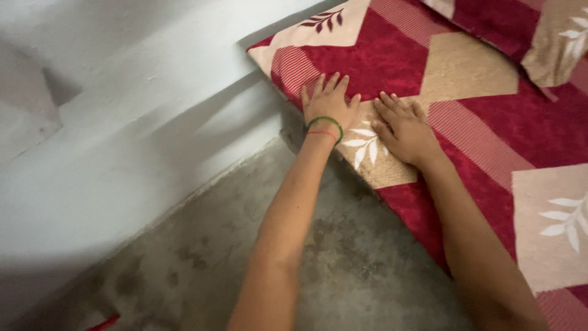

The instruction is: The person makes a bed by unfolding a red and beige patterned sheet over the mattress, tucking the edges in along the side, and then placing a matching pillow onto the head of the bed, smoothing the surface with their hands.

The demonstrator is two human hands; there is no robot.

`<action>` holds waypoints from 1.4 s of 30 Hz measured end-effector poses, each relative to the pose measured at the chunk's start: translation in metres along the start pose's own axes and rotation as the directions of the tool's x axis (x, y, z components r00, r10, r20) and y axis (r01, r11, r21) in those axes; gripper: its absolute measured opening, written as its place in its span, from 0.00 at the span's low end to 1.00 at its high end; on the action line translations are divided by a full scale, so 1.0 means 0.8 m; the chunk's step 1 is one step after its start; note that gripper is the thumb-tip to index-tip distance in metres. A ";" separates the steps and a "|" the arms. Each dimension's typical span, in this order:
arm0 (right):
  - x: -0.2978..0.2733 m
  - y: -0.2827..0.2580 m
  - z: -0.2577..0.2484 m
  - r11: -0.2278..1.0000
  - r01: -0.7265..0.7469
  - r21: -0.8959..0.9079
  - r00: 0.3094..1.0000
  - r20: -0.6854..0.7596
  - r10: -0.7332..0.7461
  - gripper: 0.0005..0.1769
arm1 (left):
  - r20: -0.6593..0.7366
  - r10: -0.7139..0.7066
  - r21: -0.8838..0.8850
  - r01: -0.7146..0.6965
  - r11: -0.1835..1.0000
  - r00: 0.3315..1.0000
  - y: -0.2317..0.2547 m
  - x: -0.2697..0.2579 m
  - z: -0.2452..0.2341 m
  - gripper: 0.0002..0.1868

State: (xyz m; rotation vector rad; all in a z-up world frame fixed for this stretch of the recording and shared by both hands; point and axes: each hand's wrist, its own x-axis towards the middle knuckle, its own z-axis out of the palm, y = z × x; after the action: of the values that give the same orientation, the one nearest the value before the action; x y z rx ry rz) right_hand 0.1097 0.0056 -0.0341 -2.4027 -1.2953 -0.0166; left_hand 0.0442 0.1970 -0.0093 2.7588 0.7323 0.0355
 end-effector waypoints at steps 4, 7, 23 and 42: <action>-0.003 -0.024 -0.017 0.996 0.037 0.083 0.994 0.103 -0.046 0.32 | -0.017 -0.124 0.017 0.124 0.992 0.992 -0.015 -0.007 -0.014 0.35; -0.005 -0.036 -0.025 0.973 0.001 0.231 0.986 0.164 -0.040 0.28 | -0.003 -0.153 -0.112 0.152 0.982 0.988 -0.025 -0.009 -0.011 0.33; 0.108 -0.035 0.077 0.988 0.087 0.128 0.986 -0.155 -0.066 0.26 | -0.206 -0.155 -0.147 0.126 0.981 0.966 -0.039 0.014 0.037 0.28; 0.098 -0.085 0.047 0.994 0.033 -0.107 0.966 -0.252 -0.059 0.23 | -0.300 -0.723 -0.715 0.355 0.603 0.623 -0.164 0.147 0.028 0.20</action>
State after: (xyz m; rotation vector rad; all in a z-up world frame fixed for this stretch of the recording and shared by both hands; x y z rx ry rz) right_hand 0.0932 0.1148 -0.0289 -2.3584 -1.2555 -0.4009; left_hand 0.0855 0.3577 -0.0730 1.7612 1.4463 0.8459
